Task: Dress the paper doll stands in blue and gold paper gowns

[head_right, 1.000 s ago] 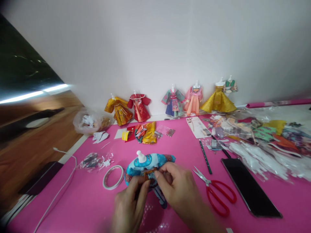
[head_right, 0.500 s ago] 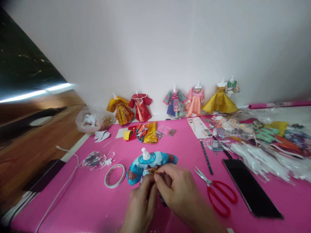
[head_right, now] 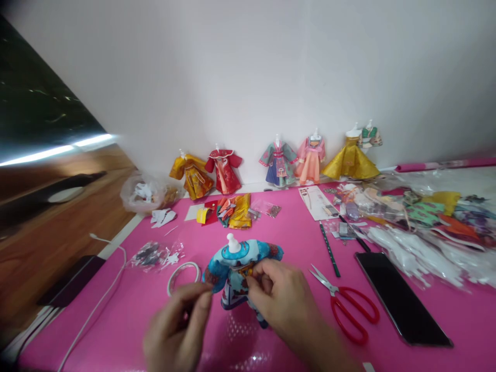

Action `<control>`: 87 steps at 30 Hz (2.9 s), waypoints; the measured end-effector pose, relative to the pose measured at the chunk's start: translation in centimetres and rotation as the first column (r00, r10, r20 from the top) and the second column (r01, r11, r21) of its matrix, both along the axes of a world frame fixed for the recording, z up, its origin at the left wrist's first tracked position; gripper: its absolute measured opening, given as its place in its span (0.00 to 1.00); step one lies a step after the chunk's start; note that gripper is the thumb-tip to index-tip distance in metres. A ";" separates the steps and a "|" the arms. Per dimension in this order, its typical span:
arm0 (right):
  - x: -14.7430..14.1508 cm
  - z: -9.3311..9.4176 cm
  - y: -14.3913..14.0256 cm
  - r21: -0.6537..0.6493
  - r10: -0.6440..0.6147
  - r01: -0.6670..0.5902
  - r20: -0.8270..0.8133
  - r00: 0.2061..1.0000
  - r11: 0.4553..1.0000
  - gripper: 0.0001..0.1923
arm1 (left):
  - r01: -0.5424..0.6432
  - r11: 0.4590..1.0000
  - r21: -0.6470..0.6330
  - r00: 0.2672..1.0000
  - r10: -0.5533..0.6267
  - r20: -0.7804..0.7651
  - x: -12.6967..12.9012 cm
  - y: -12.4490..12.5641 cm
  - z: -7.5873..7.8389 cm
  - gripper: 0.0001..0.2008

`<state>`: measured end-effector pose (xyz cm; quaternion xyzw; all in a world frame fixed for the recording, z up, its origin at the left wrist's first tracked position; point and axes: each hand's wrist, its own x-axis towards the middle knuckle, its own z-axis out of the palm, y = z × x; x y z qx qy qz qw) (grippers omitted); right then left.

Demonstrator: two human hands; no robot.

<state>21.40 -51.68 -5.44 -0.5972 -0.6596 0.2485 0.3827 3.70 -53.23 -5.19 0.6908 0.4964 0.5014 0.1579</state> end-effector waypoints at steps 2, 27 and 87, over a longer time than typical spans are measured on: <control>0.0 0.1 0.0 -0.016 -0.002 0.002 -0.007 1.000 1.000 0.10 | -0.028 0.997 0.068 0.999 0.027 0.017 -1.0 1.4 1.8 0.04; 4.6 0.5 4.8 -0.163 0.406 -0.452 -0.250 0.879 0.877 0.03 | 0.695 0.644 -0.320 0.698 -0.711 0.086 2.0 9.1 8.2 0.06; 4.8 1.1 3.9 0.635 -0.153 -0.091 0.319 0.935 0.767 0.07 | 0.291 0.930 -0.224 0.895 -0.348 -0.279 7.4 13.8 5.9 0.20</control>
